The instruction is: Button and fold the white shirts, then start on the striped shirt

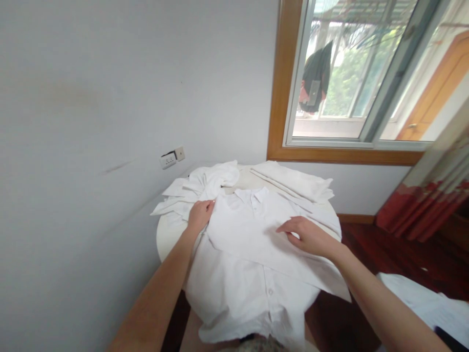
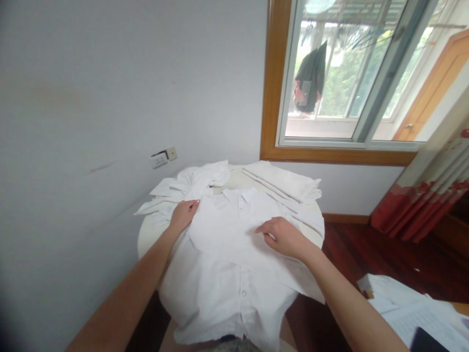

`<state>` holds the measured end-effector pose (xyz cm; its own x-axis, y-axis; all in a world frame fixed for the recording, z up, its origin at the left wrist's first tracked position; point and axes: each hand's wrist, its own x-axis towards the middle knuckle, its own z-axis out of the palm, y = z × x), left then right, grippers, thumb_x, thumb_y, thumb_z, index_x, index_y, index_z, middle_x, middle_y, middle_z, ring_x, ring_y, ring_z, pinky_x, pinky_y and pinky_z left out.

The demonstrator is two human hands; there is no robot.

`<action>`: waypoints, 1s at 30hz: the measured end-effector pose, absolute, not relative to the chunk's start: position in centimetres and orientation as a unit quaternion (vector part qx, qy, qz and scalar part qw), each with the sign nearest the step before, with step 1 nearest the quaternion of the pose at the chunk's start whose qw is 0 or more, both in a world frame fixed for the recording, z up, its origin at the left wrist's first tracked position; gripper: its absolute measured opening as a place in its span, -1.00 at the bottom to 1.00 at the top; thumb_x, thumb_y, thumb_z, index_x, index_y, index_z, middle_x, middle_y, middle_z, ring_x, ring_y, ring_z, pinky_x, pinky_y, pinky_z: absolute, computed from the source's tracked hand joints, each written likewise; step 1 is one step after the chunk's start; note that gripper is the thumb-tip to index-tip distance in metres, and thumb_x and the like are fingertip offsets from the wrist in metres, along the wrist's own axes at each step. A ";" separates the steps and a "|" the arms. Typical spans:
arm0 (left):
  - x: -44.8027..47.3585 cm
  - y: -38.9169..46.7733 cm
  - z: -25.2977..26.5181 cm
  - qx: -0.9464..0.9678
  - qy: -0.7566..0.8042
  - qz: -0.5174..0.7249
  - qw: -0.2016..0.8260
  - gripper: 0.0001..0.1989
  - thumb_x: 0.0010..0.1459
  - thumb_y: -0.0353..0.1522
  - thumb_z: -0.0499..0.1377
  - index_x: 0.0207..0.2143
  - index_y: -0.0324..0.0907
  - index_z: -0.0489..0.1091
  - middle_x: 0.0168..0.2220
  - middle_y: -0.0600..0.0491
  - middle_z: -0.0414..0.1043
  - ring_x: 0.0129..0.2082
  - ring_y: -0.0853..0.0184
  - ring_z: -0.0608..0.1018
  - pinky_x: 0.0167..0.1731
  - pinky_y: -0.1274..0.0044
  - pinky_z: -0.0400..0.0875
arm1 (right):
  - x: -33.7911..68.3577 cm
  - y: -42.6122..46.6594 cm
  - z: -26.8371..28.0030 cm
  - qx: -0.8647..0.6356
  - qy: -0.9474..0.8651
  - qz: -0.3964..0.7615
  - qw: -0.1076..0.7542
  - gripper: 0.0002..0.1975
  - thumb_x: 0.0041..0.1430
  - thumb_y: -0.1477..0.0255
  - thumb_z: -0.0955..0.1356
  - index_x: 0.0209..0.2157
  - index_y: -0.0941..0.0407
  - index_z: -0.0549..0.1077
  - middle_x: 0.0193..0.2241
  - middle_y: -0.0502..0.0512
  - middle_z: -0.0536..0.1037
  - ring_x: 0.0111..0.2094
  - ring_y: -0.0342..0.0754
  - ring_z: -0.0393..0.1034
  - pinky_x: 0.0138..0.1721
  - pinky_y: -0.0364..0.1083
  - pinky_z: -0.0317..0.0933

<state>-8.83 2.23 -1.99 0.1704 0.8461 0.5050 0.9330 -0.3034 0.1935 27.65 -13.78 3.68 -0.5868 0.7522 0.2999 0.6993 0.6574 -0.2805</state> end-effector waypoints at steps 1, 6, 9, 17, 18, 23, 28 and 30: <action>-8.7 2.3 -1.7 -0.760 -0.589 -0.267 0.066 -0.50 0.30 -0.17 -0.18 -0.34 -0.12 0.51 -0.38 -0.02 0.55 -0.33 0.26 0.48 -0.31 0.49 0.24 | 26.6 -12.8 3.7 -0.400 -0.895 0.076 0.184 -0.61 0.13 0.55 0.20 -0.08 0.03 0.51 -0.14 0.05 0.58 -0.11 -0.03 0.45 0.02 0.00 0.22; -8.0 2.4 -0.8 -0.758 -0.604 -0.247 -0.012 -0.46 0.27 -0.07 -0.17 -0.36 -0.13 0.52 -0.33 -0.03 0.56 -0.33 0.28 0.50 -0.36 0.53 0.23 | 21.9 -7.8 2.6 -0.452 -0.885 0.043 0.102 -0.62 0.15 0.53 0.21 -0.05 0.05 0.49 -0.08 0.09 0.55 -0.07 -0.01 0.41 -0.03 -0.05 0.21; -7.3 2.6 -0.5 -0.756 -0.610 -0.234 -0.042 -0.48 0.26 -0.06 -0.14 -0.31 -0.14 0.52 -0.28 -0.05 0.57 -0.28 0.26 0.52 -0.33 0.52 0.25 | 19.8 -5.4 1.5 -0.500 -0.864 0.003 0.061 -0.65 0.18 0.50 0.21 -0.04 0.07 0.46 -0.10 0.14 0.53 -0.07 0.03 0.39 -0.09 -0.03 0.22; -5.3 2.7 -0.3 -0.743 -0.634 -0.206 -0.055 -0.49 0.22 0.01 -0.09 -0.30 -0.15 0.47 -0.30 -0.05 0.55 -0.30 0.23 0.54 -0.40 0.51 0.25 | 17.3 -3.8 -1.4 -0.537 -0.837 -0.044 0.096 -0.68 0.33 0.34 0.13 -0.13 0.10 0.46 -0.10 0.19 0.48 -0.03 0.07 0.26 -0.11 0.00 0.15; -5.1 2.6 -0.4 -0.747 -0.633 -0.202 -0.040 -0.50 0.20 0.02 -0.07 -0.29 -0.14 0.46 -0.32 -0.04 0.55 -0.31 0.23 0.54 -0.41 0.51 0.25 | 17.3 -4.0 -1.8 -0.539 -0.834 -0.045 0.110 -0.67 0.33 0.31 0.13 -0.11 0.09 0.45 -0.08 0.19 0.47 -0.02 0.07 0.24 -0.09 0.01 0.13; -4.4 2.0 -1.7 -0.777 -0.600 -0.178 0.071 -0.48 0.08 0.12 0.04 -0.26 -0.14 0.40 -0.36 -0.03 0.50 -0.31 0.20 0.53 -0.36 0.48 0.26 | 17.4 -4.1 -3.0 -0.542 -0.824 -0.036 0.162 -0.67 0.32 0.27 0.16 -0.03 0.09 0.41 -0.04 0.17 0.43 0.01 0.06 0.18 -0.04 0.01 0.08; -4.4 2.0 -2.4 -0.798 -0.570 -0.155 0.119 -0.53 0.06 0.08 0.11 -0.29 -0.13 0.37 -0.30 -0.04 0.47 -0.25 0.20 0.50 -0.30 0.47 0.25 | 17.5 -3.7 -3.4 -0.545 -0.819 -0.019 0.180 -0.69 0.30 0.29 0.18 -0.04 0.09 0.42 -0.04 0.16 0.42 0.01 0.06 0.16 -0.02 0.02 0.05; -4.4 2.1 -2.4 -0.803 -0.568 -0.138 0.116 -0.60 0.12 0.01 0.10 -0.31 -0.14 0.37 -0.32 -0.02 0.47 -0.27 0.21 0.50 -0.31 0.47 0.24 | 17.6 -3.6 -3.4 -0.544 -0.818 -0.015 0.189 -0.69 0.30 0.29 0.19 -0.05 0.08 0.43 -0.04 0.15 0.43 0.00 0.06 0.16 -0.02 0.02 0.05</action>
